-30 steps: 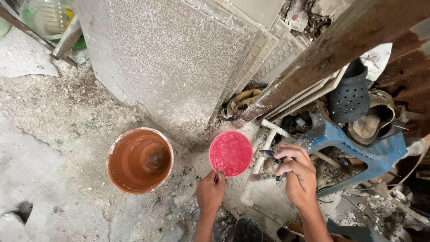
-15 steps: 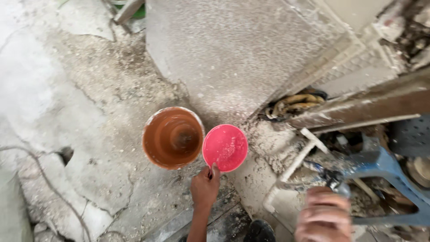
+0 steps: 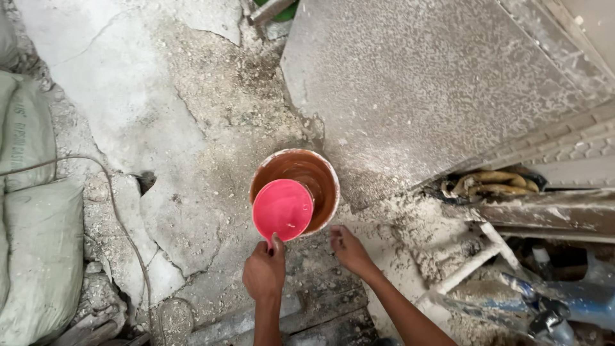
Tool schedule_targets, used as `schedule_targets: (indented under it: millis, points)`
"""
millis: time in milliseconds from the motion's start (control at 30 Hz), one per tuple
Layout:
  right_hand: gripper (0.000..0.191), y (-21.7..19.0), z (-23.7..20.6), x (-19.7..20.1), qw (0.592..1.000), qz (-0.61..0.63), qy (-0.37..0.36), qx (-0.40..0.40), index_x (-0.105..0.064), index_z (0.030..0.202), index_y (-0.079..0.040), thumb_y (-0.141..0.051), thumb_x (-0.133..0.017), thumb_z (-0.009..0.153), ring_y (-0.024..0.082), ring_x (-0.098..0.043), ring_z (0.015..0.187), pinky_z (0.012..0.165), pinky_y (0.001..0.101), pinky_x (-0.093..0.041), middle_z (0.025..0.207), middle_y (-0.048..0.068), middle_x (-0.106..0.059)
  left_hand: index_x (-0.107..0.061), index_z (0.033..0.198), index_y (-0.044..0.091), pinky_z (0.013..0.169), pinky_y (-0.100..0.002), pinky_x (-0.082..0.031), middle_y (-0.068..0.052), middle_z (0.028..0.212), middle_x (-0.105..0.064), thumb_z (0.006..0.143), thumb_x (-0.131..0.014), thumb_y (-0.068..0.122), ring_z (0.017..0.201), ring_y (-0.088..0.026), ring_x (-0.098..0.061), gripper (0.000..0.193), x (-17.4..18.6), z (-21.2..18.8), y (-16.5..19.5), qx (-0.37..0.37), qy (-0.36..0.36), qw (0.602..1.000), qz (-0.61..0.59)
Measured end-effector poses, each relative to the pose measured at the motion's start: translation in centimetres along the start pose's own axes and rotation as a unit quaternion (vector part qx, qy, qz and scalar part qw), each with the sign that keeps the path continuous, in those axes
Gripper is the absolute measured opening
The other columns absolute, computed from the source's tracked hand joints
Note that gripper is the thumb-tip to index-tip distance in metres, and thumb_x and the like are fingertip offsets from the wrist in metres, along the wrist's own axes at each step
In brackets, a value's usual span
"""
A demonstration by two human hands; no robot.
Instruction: The person scrapes dried plaster residue from green corrugated mold boards with a small hand tool, then scrapes and cleans the inside of a terracotta bowl, dips a wide brush in an orange liquid, and finally fills a pink plastic bowl with water from a tap. The clip starts mid-task and ends while water is still running.
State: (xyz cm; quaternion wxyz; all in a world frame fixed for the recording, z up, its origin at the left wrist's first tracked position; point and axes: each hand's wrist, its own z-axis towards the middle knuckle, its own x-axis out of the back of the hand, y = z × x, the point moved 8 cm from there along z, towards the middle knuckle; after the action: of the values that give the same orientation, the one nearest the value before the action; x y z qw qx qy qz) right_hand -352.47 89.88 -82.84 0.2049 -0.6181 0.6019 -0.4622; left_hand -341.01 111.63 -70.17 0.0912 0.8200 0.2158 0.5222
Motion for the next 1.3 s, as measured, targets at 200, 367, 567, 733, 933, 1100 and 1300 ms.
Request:
schedule_targets:
  millis: [200, 367, 567, 733, 933, 1100, 1300]
  points:
    - [0.067, -0.4, 3.5, -2.4, 0.996, 0.005, -0.024, -0.084, -0.052, 0.139, -0.001, -0.058, -0.05, 0.105, 0.028, -0.068, 0.116, 0.098, 0.0387, -0.054, 0.132, 0.021, -0.067, -0.08, 0.088, 0.014, 0.062, -0.048, -0.057, -0.014, 0.076, -0.077, 0.092, -0.064, 0.054, 0.066, -0.032, -0.075, 0.044, 3.7, 0.0, -1.4, 0.055, 0.07, 0.996, -0.003]
    - [0.062, -2.0, 3.7, -3.2, 0.942, 0.245, -0.019, -0.23, -0.047, 0.142, -0.01, -0.052, -0.054, 0.097, 0.028, -0.064, 0.115, 0.092, 0.0462, -0.057, 0.138, 0.011, -0.06, -0.08, 0.092, 0.015, 0.068, -0.051, -0.058, -0.015, 0.081, -0.077, 0.089, -0.066, 0.058, 0.075, -0.039, -0.075, 0.046, 6.5, -0.2, -2.0, 0.082, 0.109, 0.99, 0.017]
    - [0.049, -3.3, 4.0, -3.0, 0.927, 0.306, -0.004, -0.217, -0.047, 0.139, -0.003, -0.033, -0.055, 0.101, 0.027, -0.059, 0.119, 0.1, 0.0435, -0.059, 0.133, 0.01, -0.056, -0.078, 0.09, 0.013, 0.068, -0.049, -0.059, -0.014, 0.081, -0.077, 0.093, -0.063, 0.058, 0.073, -0.036, -0.076, 0.048, 7.7, 0.7, -2.5, 0.062, 0.13, 0.989, 0.028]
    - [0.044, -3.1, 3.6, -3.2, 0.925, 0.333, 0.002, -0.182, -0.05, 0.135, 0.005, -0.025, -0.052, 0.102, 0.029, -0.062, 0.116, 0.099, 0.0409, -0.055, 0.13, 0.016, -0.059, -0.077, 0.095, 0.014, 0.067, -0.049, -0.058, -0.015, 0.08, -0.077, 0.092, -0.064, 0.055, 0.073, -0.036, -0.075, 0.043, 7.6, 0.8, -2.8, 0.045, 0.139, 0.989, 0.021]
    - [0.046, -3.7, 2.9, -2.7, 0.93, 0.315, 0.007, -0.187, -0.047, 0.137, 0.003, -0.026, -0.054, 0.102, 0.028, -0.064, 0.119, 0.102, 0.0396, -0.054, 0.132, 0.017, -0.06, -0.075, 0.097, 0.013, 0.067, -0.047, -0.057, -0.014, 0.08, -0.077, 0.094, -0.063, 0.053, 0.072, -0.034, -0.076, 0.042, 7.6, 0.5, -2.7, 0.014, 0.151, 0.988, 0.033]
    - [0.051, -4.1, 1.9, -2.5, 0.939, 0.272, 0.005, -0.212, -0.045, 0.14, 0.001, -0.033, -0.052, 0.102, 0.029, -0.065, 0.12, 0.1, 0.0425, -0.055, 0.134, 0.016, -0.061, -0.072, 0.099, 0.015, 0.08, -0.044, -0.051, -0.01, 0.082, -0.078, 0.095, -0.062, 0.051, 0.074, -0.03, -0.076, 0.038, 7.4, 0.4, -1.6, -0.015, 0.161, 0.986, 0.044]
    - [0.059, -4.3, 1.7, -2.5, 0.949, 0.236, -0.028, -0.206, -0.04, 0.146, -0.001, -0.043, -0.048, 0.104, 0.029, -0.063, 0.126, 0.102, 0.0406, -0.054, 0.14, 0.016, -0.058, -0.069, 0.103, 0.019, 0.089, -0.041, -0.041, -0.007, 0.085, -0.078, 0.096, -0.06, 0.048, 0.076, -0.027, -0.074, 0.031, 6.3, 0.6, -0.4, -0.032, 0.141, 0.988, 0.053]
